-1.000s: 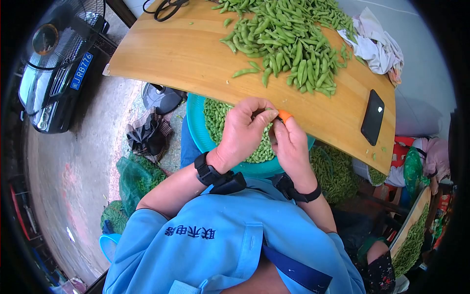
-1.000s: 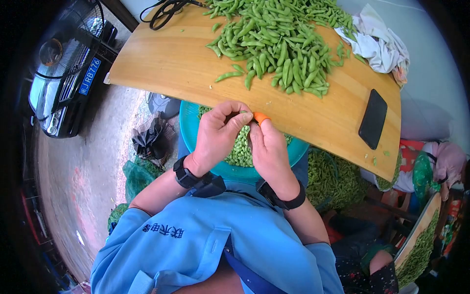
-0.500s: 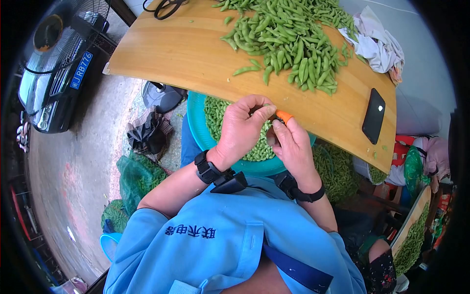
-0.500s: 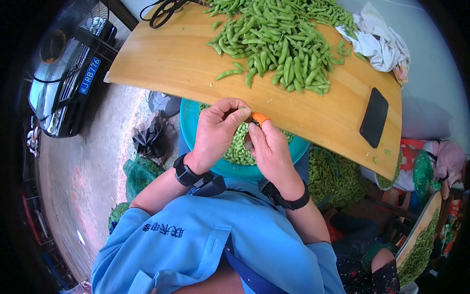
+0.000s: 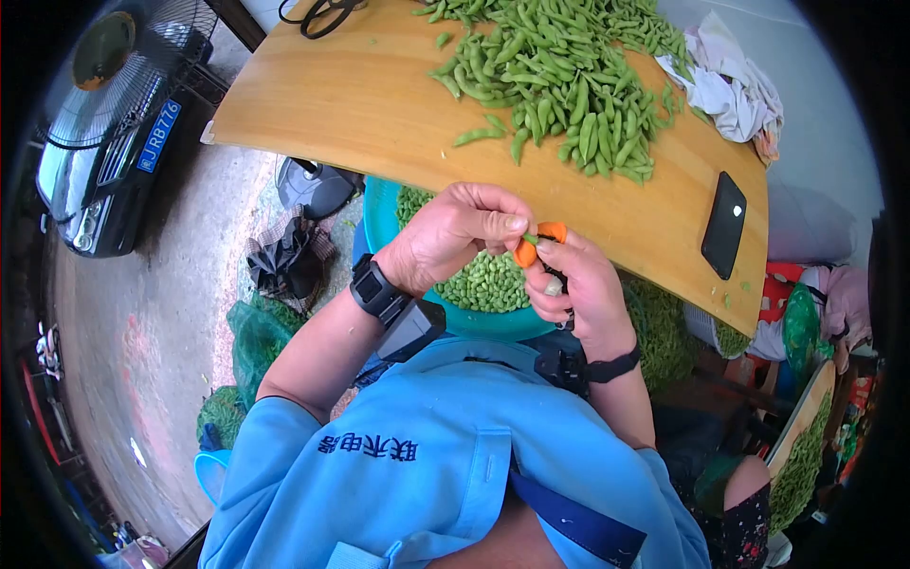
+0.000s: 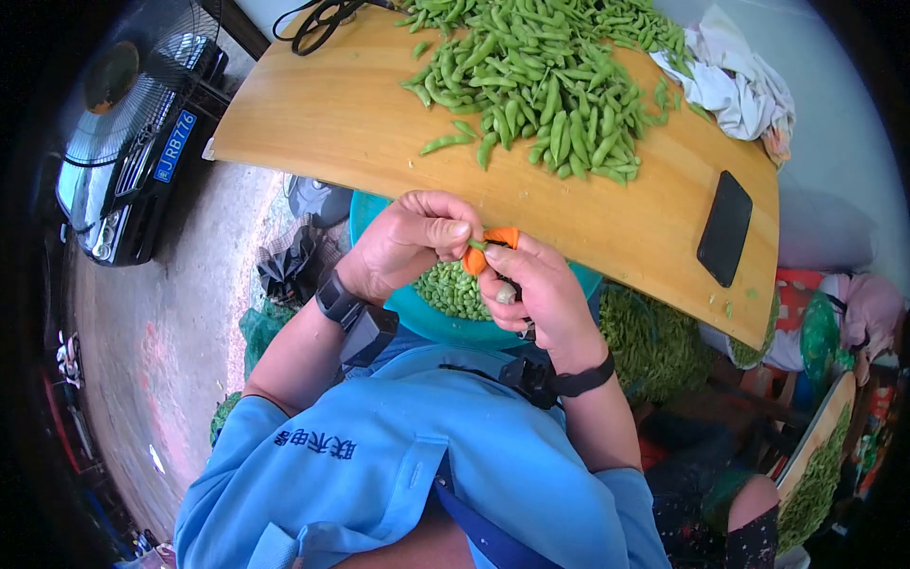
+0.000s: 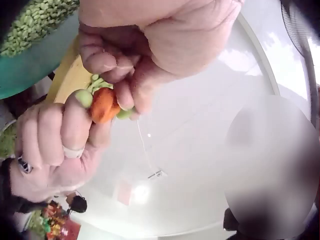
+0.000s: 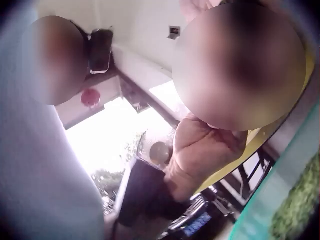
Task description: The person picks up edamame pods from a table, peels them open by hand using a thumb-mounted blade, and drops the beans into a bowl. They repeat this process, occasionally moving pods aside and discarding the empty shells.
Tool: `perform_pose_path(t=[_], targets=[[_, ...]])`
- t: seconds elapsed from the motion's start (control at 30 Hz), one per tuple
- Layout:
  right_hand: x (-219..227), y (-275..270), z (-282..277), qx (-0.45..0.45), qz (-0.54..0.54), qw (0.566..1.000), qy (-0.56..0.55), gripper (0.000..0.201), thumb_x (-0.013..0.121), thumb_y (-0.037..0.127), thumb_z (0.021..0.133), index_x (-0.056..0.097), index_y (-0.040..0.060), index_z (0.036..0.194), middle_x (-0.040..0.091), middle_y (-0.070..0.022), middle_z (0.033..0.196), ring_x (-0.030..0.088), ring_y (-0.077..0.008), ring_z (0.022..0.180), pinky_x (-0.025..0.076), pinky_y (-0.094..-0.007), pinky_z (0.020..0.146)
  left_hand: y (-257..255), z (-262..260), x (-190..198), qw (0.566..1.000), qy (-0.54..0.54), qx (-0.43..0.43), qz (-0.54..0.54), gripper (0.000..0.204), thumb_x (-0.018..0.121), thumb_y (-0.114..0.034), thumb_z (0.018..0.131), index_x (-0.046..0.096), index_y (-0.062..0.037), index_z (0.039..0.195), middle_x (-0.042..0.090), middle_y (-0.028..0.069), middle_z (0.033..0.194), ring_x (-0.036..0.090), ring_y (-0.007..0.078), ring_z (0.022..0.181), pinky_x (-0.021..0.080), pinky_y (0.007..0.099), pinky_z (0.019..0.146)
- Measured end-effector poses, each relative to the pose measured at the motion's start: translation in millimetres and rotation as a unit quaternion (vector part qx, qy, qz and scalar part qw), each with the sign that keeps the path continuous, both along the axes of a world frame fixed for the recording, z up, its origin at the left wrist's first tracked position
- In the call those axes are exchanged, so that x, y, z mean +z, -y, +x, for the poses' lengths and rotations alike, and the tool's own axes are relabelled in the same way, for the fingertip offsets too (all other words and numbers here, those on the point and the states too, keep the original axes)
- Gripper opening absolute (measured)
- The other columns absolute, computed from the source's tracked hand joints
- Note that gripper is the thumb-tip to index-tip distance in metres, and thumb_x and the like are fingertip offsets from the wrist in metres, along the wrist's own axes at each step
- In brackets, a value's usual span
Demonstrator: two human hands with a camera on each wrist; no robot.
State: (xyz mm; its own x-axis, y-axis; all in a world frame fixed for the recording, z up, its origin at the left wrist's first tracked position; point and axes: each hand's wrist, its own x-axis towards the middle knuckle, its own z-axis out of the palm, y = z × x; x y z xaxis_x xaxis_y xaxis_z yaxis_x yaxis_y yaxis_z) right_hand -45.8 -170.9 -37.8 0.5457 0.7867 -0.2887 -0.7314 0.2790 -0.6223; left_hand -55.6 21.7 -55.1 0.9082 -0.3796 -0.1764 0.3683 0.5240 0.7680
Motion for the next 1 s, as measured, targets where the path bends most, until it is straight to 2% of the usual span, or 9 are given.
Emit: perform_pose_path(t=[0.07, 0.2, 0.27, 0.3, 0.37, 0.57, 0.8, 0.87, 1.0], targets=[[2.3, -6.7, -6.1, -0.115, -0.172, 0.969, 0.137, 0.015, 0.046, 0.017, 0.094, 0.053, 0.0042, 0.095, 0.041, 0.0025, 0.06, 0.032, -0.0027, 0.042, 0.024, -0.0182, 0.035, 4.6, 2.4, -1.4, 1.0, 0.003, 0.008, -0.001, 0.016, 0.062, -0.016, 0.086, 0.064, -0.0016, 0.091, 0.061, 0.0015, 0.076, 0.051, 0.0081, 0.065, 0.038, 0.0212, 0.059], [-2.3, -9.0, -9.3, -0.176, -0.197, 0.954, 0.146, 0.013, 0.049, 0.015, 0.092, 0.055, 0.0038, 0.094, 0.045, 0.0026, 0.06, 0.036, -0.0041, 0.043, 0.028, -0.019, 0.037, 19.3, -1.1, 3.5, 0.996, -0.034, 0.075, 0.037, 0.016, 0.06, -0.017, 0.088, 0.062, -0.0034, 0.095, 0.06, 0.0006, 0.077, 0.05, 0.0077, 0.062, 0.041, 0.021, 0.058], [-14.4, -9.7, -11.4, -0.222, -0.261, 0.889, 0.303, 0.011, 0.053, 0.012, 0.09, 0.058, 0.002, 0.093, 0.049, 0.003, 0.061, 0.041, -0.0052, 0.047, 0.033, -0.0203, 0.042, 22.1, -3.8, 7.0, 0.994, -0.043, 0.089, 0.042, 0.016, 0.059, -0.017, 0.089, 0.062, -0.0039, 0.096, 0.06, 0.0004, 0.076, 0.05, 0.0078, 0.061, 0.041, 0.021, 0.057], [-18.3, -9.7, -11.3, -0.22, -0.26, 0.89, 0.302, 0.011, 0.053, 0.012, 0.09, 0.058, 0.002, 0.093, 0.049, 0.003, 0.061, 0.041, -0.0052, 0.047, 0.033, -0.0203, 0.042, 22.7, -4.9, 9.3, 0.994, -0.032, 0.086, 0.058, 0.015, 0.059, -0.017, 0.089, 0.062, -0.0037, 0.096, 0.06, 0.0003, 0.077, 0.051, 0.0079, 0.061, 0.042, 0.021, 0.057], [-23.3, -10.7, -8.5, -0.262, -0.33, 0.721, 0.551, 0.012, 0.056, 0.009, 0.089, 0.059, 0.0002, 0.095, 0.051, 0.0029, 0.062, 0.044, -0.0054, 0.052, 0.035, -0.0214, 0.047, 23.0, -6.5, 11.5, 0.993, -0.02, 0.086, 0.076, 0.015, 0.059, -0.016, 0.089, 0.062, -0.0036, 0.096, 0.06, 0.0001, 0.077, 0.051, 0.0081, 0.061, 0.043, 0.0209, 0.057], [-29.5, -8.6, -12.0, -0.261, -0.252, 0.846, 0.392, 0.014, 0.058, 0.007, 0.087, 0.06, -0.0006, 0.098, 0.05, 0.0012, 0.062, 0.043, -0.0055, 0.054, 0.036, -0.0218, 0.048, 23.6, -9.3, 13.8, 0.987, -0.052, 0.13, 0.077, 0.013, 0.059, -0.01, 0.088, 0.065, -0.0018, 0.096, 0.061, 0.0006, 0.079, 0.053, 0.0083, 0.063, 0.045, 0.0205, 0.059], [-22.4, -2.7, -9.5, -0.242, -0.288, 0.819, 0.434, 0.013, 0.055, 0.006, 0.088, 0.059, -0.0016, 0.097, 0.05, 0.0027, 0.062, 0.043, -0.0047, 0.052, 0.035, -0.0205, 0.047, 22.6, -9.5, 13.6, 0.99, -0.011, 0.09, 0.105, 0.014, 0.058, -0.008, 0.087, 0.065, -0.0005, 0.098, 0.063, 0.0031, 0.082, 0.053, 0.0093, 0.064, 0.044, 0.021, 0.06], [-8.4, -0.9, -6.8, -0.209, -0.141, 0.952, 0.173, 0.011, 0.053, 0.006, 0.089, 0.058, -0.0019, 0.094, 0.049, 0.0021, 0.061, 0.043, -0.0048, 0.052, 0.036, -0.0204, 0.047, 23.0, -8.9, 8.5, 0.994, -0.018, 0.072, 0.086, 0.015, 0.058, -0.008, 0.088, 0.065, -0.0002, 0.098, 0.063, 0.0033, 0.083, 0.053, 0.0095, 0.064, 0.044, 0.0212, 0.06], [-12.8, -5.3, -6.8, -0.216, -0.195, 0.917, 0.272, 0.011, 0.054, 0.009, 0.089, 0.057, -0.0016, 0.092, 0.05, 0.0008, 0.062, 0.044, -0.0047, 0.052, 0.036, -0.0199, 0.047, 24.2, -6.5, 0.6, 0.994, -0.044, 0.098, 0.023, 0.015, 0.057, -0.007, 0.088, 0.064, -0.0002, 0.098, 0.063, 0.0036, 0.084, 0.053, 0.0094, 0.066, 0.044, 0.0211, 0.061]])
